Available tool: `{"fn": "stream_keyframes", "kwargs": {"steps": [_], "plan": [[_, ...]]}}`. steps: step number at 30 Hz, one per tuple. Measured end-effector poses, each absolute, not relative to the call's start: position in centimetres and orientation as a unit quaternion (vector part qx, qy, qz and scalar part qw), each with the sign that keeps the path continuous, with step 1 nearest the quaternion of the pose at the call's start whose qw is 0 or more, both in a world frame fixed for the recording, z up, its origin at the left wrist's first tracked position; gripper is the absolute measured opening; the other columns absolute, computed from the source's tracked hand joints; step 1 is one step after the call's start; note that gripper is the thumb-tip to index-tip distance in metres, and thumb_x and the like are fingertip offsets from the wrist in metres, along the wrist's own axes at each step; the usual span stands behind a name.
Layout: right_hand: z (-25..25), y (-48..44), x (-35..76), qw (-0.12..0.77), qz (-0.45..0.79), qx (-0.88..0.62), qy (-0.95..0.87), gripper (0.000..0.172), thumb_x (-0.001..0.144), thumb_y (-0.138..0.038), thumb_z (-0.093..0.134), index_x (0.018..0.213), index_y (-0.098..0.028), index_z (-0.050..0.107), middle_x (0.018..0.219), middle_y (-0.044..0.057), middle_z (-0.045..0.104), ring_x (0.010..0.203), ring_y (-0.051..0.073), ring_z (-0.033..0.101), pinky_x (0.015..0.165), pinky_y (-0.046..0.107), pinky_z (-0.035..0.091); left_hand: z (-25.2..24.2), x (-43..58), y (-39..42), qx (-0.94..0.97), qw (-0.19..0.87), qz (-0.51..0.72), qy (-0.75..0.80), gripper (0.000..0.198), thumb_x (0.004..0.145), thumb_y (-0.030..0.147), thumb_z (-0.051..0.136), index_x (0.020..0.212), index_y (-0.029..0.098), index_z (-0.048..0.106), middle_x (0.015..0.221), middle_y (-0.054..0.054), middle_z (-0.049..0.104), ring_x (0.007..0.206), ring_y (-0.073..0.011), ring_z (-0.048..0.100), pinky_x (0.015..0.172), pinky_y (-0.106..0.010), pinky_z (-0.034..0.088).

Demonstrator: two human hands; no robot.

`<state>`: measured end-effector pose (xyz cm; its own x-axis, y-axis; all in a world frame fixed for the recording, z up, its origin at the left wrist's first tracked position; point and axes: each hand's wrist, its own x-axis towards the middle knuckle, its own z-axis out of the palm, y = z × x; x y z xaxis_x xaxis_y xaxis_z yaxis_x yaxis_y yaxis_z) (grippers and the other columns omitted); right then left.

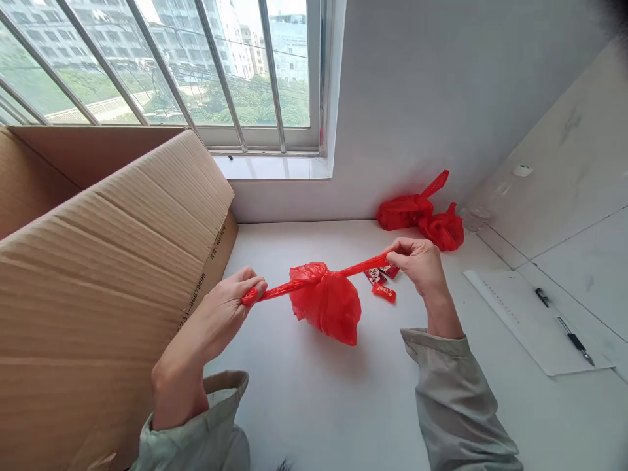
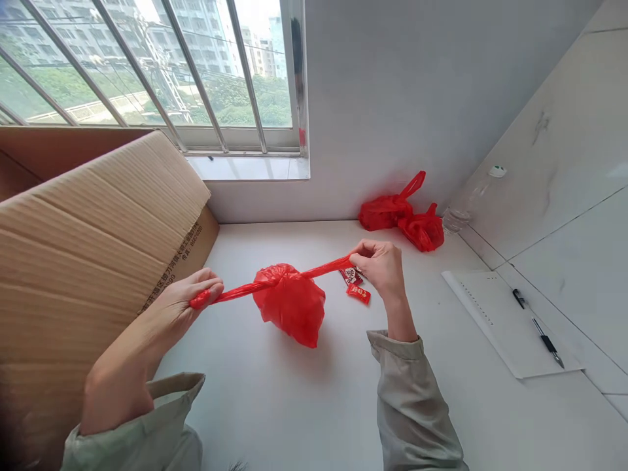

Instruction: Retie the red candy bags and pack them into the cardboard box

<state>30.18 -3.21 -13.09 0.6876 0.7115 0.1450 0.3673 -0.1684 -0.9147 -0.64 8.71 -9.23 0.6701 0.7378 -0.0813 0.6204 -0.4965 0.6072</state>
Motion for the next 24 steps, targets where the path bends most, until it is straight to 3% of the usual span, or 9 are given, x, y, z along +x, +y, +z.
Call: {"fn": "stream_keyframes", "kwargs": {"steps": [6,11,15,19,22,24], "plan": [[-15.1,-2.4,31.1,0.497,0.170,-0.775,-0.352,0.017,0.061,-0.023,0.057,0.065,-0.015,0.072,0.054,0.000,0.060,0.053,0.013,0.048,0.054,0.026,0.036,-11.4,0.1,10.3,0.856,0.340,0.025,0.388,0.041,0.100,0.045,0.029,0.067,0.021,0.028,0.072,0.001,0.033,0.063,-0.0169,0.030,0.059,-0.030,0.026],[-15.1,-2.5,31.6,0.514,0.174,-0.764,-0.348,0.017,0.060,-0.024,0.059,0.066,-0.016,0.073,0.052,-0.001,0.059,0.051,0.012,0.048,0.050,0.025,0.036,-10.9,-0.6,10.1,0.839,0.345,0.024,0.420,0.035,0.098,0.041,0.031,0.070,0.022,0.021,0.070,0.002,0.023,0.062,-0.0167,0.020,0.056,-0.030,0.016],[-16.0,-2.2,31.4,0.451,0.225,-0.774,-0.383,0.019,0.063,-0.022,0.055,0.070,-0.015,0.072,0.057,0.001,0.064,0.052,0.014,0.054,0.052,0.025,0.041,-11.8,-0.7,10.7,0.847,0.343,-0.008,0.406,0.035,0.095,0.036,0.036,0.065,0.022,0.023,0.065,0.002,0.025,0.060,-0.0160,0.021,0.056,-0.030,0.015],[-15.2,-2.9,30.6,0.361,0.249,-0.757,-0.485,0.031,0.068,-0.018,0.054,0.090,-0.016,0.075,0.088,0.006,0.073,0.075,0.017,0.064,0.067,0.027,0.049,-11.1,-0.7,10.3,0.846,0.354,-0.003,0.398,0.036,0.096,0.037,0.036,0.065,0.022,0.027,0.065,0.002,0.030,0.058,-0.0155,0.027,0.055,-0.029,0.019],[-12.8,-3.9,28.9,0.300,0.216,-0.727,-0.578,0.044,0.077,-0.020,0.054,0.119,-0.022,0.067,0.120,0.007,0.066,0.089,0.018,0.063,0.073,0.030,0.051,-9.4,-0.5,8.8,0.856,0.378,0.025,0.350,0.039,0.097,0.044,0.042,0.067,0.022,0.031,0.067,0.003,0.034,0.061,-0.0154,0.033,0.056,-0.027,0.025],[-11.5,-4.2,26.8,0.284,0.213,-0.698,-0.622,0.048,0.083,-0.025,0.053,0.131,-0.028,0.060,0.131,0.006,0.060,0.092,0.019,0.063,0.074,0.031,0.052,-8.5,-0.2,7.4,0.876,0.374,0.037,0.302,0.038,0.097,0.041,0.046,0.067,0.021,0.032,0.067,0.003,0.039,0.061,-0.0151,0.035,0.057,-0.028,0.026]]}}
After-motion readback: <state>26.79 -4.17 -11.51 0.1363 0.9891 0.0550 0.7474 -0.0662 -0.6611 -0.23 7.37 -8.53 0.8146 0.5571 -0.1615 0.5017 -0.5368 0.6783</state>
